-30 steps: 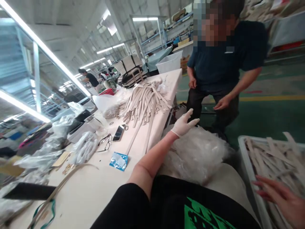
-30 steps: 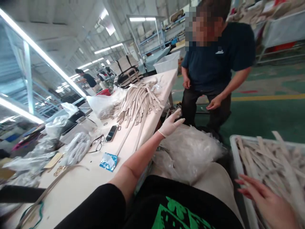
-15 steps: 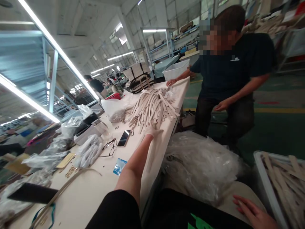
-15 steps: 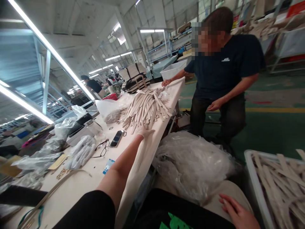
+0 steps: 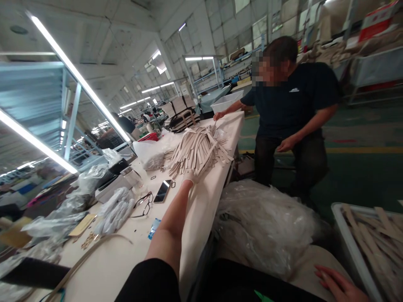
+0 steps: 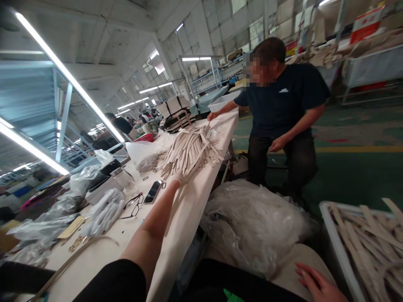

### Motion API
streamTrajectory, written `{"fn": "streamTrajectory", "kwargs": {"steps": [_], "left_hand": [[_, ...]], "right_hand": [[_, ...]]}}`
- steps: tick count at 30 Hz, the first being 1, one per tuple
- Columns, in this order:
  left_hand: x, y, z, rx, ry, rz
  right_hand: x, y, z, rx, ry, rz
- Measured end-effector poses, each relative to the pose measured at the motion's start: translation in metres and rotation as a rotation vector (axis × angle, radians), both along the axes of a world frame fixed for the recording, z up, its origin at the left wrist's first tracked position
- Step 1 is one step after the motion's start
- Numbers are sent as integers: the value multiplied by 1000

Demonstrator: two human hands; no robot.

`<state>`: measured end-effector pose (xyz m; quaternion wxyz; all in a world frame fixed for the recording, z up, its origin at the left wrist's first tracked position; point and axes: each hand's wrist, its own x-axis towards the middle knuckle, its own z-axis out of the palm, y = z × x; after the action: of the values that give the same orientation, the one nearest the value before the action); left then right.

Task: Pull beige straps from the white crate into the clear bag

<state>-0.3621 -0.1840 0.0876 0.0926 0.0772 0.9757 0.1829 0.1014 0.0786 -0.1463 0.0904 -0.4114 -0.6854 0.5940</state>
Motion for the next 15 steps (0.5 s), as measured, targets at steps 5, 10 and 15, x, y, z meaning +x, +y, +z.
{"fn": "streamTrajectory", "kwargs": {"steps": [5,10,15], "left_hand": [[5,-5,13,134,-165,60],[18,-3,41,511,-278,43],[63,50,54,880,-347,-44]], "right_hand": [[4,5,-15,-27,6,7],[-5,7,-23,-60,37,-16],[-46,-11,49,-100,305,65]]}}
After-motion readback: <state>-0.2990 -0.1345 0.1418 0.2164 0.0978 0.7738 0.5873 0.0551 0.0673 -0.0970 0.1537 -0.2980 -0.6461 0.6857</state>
